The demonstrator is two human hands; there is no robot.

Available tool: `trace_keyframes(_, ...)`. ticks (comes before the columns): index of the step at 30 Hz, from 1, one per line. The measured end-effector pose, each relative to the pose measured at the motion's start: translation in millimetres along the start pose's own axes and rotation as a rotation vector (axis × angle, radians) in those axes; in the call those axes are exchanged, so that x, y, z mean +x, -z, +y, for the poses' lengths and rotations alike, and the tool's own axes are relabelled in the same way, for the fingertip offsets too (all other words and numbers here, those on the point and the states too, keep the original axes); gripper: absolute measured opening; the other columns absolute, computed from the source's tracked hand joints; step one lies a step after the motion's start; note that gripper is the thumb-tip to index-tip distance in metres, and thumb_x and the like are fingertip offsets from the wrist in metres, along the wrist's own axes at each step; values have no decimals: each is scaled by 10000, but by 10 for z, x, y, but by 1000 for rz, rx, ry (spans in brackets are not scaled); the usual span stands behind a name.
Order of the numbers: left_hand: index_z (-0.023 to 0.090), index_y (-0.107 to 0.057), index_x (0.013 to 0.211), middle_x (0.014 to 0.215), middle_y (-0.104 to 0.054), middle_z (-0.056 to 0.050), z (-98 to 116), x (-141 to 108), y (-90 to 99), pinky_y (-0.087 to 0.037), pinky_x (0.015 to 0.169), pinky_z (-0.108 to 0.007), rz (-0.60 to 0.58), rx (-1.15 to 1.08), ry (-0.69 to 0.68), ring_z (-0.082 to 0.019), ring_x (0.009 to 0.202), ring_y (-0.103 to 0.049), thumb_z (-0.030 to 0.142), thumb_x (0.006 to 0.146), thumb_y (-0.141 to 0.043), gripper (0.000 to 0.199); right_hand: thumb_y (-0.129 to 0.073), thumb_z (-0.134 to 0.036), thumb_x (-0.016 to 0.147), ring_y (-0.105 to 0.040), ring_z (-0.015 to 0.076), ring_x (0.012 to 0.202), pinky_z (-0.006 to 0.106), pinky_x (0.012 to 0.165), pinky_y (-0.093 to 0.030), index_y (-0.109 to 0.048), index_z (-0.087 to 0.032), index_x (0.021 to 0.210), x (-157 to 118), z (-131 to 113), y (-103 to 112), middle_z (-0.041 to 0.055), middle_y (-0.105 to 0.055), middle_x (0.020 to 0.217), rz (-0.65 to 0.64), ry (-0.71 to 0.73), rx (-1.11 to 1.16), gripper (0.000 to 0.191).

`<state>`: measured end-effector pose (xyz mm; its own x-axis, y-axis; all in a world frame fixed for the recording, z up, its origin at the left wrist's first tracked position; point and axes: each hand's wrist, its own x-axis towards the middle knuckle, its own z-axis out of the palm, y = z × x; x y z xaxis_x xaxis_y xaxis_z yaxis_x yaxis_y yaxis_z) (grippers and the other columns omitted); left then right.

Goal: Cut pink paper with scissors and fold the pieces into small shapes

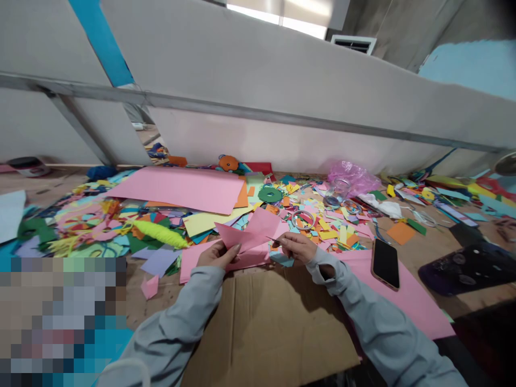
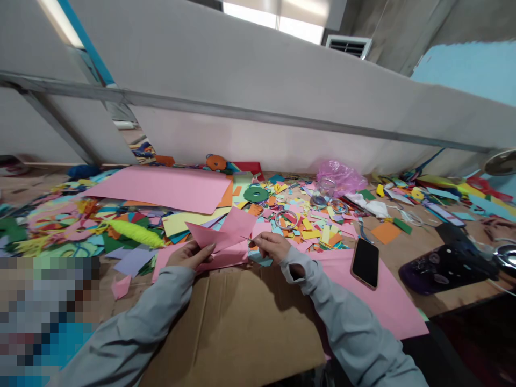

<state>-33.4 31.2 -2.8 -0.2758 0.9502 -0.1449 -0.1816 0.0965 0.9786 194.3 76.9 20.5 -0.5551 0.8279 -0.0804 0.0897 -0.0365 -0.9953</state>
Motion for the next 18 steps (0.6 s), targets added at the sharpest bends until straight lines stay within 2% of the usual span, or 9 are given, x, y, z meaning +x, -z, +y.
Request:
trace_keyframes(4, 105, -664, 817, 559, -626, 6, 8, -15, -7, -460, 520, -228, -5, -3, 2, -106, 480, -532, 456, 457, -800, 521, -576, -584, 720, -335, 68, 438, 221, 432, -201, -595, -127, 781, 0, -22, -26, -55, -430, 492, 8, 9, 7, 461)
trace_keyframes(18, 109, -666, 807, 567, -636, 3, 32, -41, -20, -478, 547, -243, 3, 17, 20, -118, 487, -560, 449, 463, -795, 501, -565, -589, 719, -333, 62, 419, 217, 416, -195, -615, -115, 805, 5, -16, -24, -55, -436, 485, 7, -19, -16, 484)
